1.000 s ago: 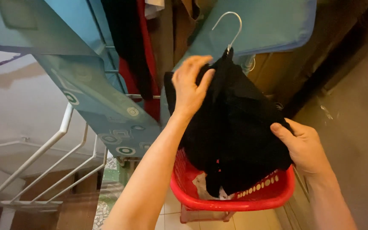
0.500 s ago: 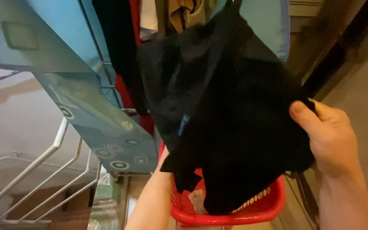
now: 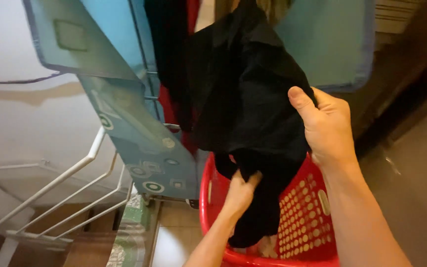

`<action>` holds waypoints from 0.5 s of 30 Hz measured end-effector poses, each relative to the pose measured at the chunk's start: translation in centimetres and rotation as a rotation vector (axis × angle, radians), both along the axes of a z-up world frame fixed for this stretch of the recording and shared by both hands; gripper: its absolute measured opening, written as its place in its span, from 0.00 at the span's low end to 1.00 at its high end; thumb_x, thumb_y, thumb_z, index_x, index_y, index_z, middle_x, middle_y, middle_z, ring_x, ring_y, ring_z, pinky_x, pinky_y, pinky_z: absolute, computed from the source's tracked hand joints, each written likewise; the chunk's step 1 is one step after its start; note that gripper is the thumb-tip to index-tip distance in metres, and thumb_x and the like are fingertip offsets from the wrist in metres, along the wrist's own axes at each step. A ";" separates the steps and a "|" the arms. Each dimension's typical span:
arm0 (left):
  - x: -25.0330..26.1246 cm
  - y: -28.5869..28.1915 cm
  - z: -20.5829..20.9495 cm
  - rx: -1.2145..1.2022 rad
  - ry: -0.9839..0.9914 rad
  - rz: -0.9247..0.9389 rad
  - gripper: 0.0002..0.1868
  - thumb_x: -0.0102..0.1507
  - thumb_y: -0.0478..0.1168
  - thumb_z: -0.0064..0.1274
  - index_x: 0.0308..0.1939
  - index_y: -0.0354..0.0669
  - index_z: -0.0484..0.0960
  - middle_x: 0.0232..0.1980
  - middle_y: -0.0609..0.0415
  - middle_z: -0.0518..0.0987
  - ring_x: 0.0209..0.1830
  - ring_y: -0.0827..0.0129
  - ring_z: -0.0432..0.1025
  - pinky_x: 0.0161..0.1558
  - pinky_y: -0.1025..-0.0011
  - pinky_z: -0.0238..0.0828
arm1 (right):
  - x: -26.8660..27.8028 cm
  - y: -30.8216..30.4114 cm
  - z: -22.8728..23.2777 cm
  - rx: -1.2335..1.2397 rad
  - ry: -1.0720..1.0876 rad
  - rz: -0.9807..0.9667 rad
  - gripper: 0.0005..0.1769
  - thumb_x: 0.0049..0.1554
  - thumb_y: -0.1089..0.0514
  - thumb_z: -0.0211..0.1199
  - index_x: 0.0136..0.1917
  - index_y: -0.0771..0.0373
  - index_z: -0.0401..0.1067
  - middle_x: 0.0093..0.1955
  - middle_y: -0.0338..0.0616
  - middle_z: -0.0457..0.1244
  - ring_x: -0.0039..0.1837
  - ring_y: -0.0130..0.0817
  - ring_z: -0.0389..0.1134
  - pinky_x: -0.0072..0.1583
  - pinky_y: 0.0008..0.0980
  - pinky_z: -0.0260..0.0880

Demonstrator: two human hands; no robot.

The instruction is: Hanging a shirt on a hanger inside a portable fabric closet and then zipping the closet shut.

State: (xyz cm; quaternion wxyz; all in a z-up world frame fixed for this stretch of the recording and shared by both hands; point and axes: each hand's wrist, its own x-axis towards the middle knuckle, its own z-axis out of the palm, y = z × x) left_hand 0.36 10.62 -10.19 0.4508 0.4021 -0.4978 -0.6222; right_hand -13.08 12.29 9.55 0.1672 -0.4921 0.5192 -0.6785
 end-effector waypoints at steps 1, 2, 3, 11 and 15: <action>0.9 -1.0 1.5 -0.001 0.001 0.015 0.17 0.64 0.42 0.60 0.57 0.45 0.83 0.51 0.52 0.85 0.56 0.73 0.75 0.59 0.64 0.73 | 1.0 -0.6 0.4 -0.001 0.001 0.015 0.22 0.67 0.57 0.69 0.31 0.57 0.70 0.25 0.36 0.59 0.30 0.20 0.61 0.34 0.18 0.66; 1.9 -1.7 2.7 0.080 -0.049 0.108 0.26 0.65 0.47 0.57 0.66 0.43 0.75 0.62 0.49 0.79 0.66 0.65 0.69 0.67 0.60 0.65 | 2.0 -0.9 0.6 0.000 0.007 0.004 0.22 0.67 0.58 0.68 0.31 0.57 0.70 0.25 0.34 0.59 0.30 0.19 0.60 0.34 0.19 0.65; 2.8 -2.4 3.9 0.162 -0.098 0.201 0.36 0.65 0.51 0.54 0.74 0.41 0.66 0.73 0.45 0.72 0.76 0.58 0.63 0.74 0.56 0.57 | 3.0 -1.3 0.7 0.001 0.014 -0.006 0.22 0.68 0.59 0.68 0.31 0.56 0.70 0.26 0.33 0.59 0.31 0.18 0.59 0.34 0.19 0.64; 9.0 -15.9 5.8 0.071 -0.116 0.376 0.33 0.66 0.46 0.48 0.74 0.39 0.63 0.72 0.41 0.70 0.75 0.52 0.63 0.73 0.56 0.57 | 7.4 -9.9 -1.3 -0.002 0.103 0.064 0.17 0.66 0.58 0.68 0.34 0.56 0.74 0.27 0.31 0.58 0.35 0.18 0.58 0.37 0.21 0.62; 10.9 -23.2 7.8 -0.029 -0.375 0.315 0.32 0.67 0.48 0.47 0.73 0.42 0.64 0.71 0.43 0.70 0.73 0.53 0.64 0.71 0.57 0.58 | 10.5 -14.5 -0.2 0.009 0.152 0.040 0.17 0.65 0.57 0.66 0.34 0.57 0.75 0.28 0.31 0.59 0.36 0.19 0.58 0.40 0.23 0.64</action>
